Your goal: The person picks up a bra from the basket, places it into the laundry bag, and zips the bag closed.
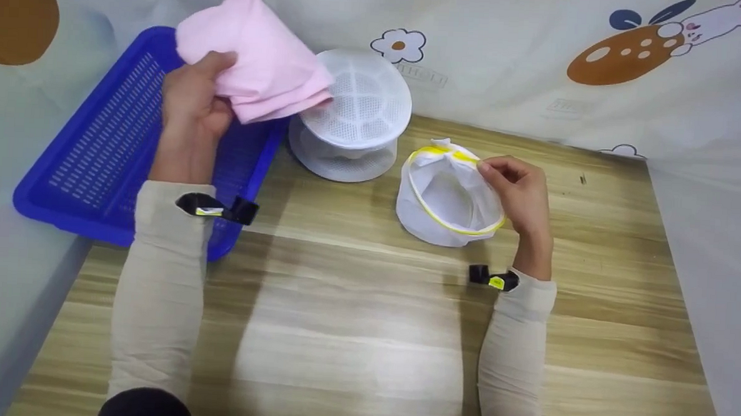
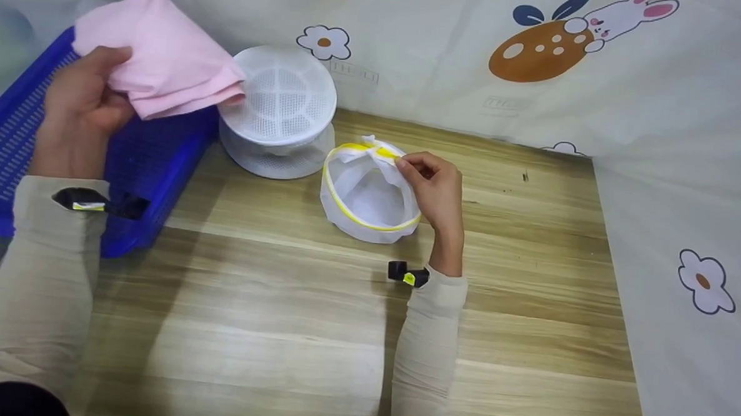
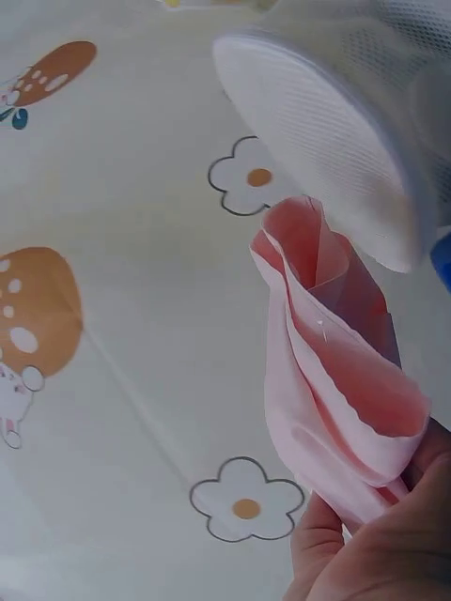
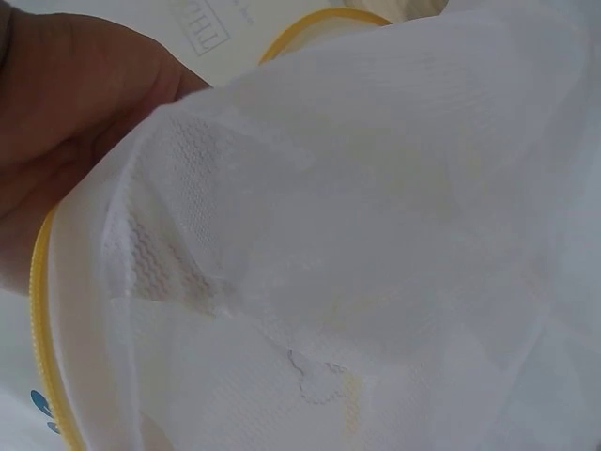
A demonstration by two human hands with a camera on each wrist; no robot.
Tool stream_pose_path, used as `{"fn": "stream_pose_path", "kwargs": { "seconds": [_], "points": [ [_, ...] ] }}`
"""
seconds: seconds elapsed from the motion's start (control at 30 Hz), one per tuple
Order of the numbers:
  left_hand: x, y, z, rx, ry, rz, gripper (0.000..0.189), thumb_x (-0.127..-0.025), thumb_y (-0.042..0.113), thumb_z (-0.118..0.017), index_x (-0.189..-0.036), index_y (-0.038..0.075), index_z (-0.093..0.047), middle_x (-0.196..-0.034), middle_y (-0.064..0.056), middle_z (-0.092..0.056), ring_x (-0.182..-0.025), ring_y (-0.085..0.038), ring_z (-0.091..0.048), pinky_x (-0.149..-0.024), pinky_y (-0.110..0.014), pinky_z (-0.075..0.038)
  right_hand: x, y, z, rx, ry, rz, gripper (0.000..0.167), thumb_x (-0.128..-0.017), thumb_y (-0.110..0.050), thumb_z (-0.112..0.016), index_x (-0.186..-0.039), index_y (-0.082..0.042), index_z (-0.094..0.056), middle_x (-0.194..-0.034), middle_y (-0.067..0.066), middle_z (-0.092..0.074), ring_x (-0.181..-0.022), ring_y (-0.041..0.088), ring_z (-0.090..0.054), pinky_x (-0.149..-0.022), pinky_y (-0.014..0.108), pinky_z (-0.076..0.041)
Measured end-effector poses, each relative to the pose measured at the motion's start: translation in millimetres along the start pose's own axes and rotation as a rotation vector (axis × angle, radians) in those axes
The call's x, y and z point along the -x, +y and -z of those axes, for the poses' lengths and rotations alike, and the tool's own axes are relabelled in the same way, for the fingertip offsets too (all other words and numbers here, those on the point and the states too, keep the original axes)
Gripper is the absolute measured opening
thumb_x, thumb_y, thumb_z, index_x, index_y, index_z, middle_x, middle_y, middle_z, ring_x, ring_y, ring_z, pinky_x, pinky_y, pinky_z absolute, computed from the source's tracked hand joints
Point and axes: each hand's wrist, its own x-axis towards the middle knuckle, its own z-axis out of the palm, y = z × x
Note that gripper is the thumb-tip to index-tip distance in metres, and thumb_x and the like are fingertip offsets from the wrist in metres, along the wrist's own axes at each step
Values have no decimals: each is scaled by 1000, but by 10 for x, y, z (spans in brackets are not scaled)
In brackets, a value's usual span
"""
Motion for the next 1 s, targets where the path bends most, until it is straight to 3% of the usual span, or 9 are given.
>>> {"fn": "stream_pose_path", "kwargs": {
  "seconds": [0.3,0.5,0.7,1.0],
  "points": [
    [386,-424,-253,-98,-167,31,20,-77,-20,-61,-95,-13,-56,-87,-19,-62,-85,-26,-60,-78,-34,-52,22,-10,4,-52,4,4,19,-87,-9,-70,-92,9,-70,-80,9,-67,-69,15,-55,-61,22,-46],
    [612,-684,-380,-210,-243,74,27,-80,-15,-63,-106,-14,-56,-94,-21,-63,-89,-29,-61,-83,-37,-51,17,-16,13,-51,5,0,19,-87,-9,-70,-92,9,-70,-79,8,-67,-69,14,-55,-61,22,-45],
    [762,-950,-471,-270,-309,127,29,-82,-12,-64,-110,-13,-56,-94,-21,-63,-85,-29,-62,-79,-40,-52,17,-23,2,-39,0,-3,19,-88,-11,-69,-92,8,-71,-80,9,-67,-69,16,-54,-61,22,-45],
    [960,-1338,-496,-375,-392,136,29,-81,-10,-67,-108,-13,-57,-95,-21,-64,-84,-26,-64,-77,-35,-54,-4,82,-17,-54,6,4,20,-88,-12,-69,-92,7,-71,-82,12,-67,-70,18,-55,-61,23,-44]
  ]
}}
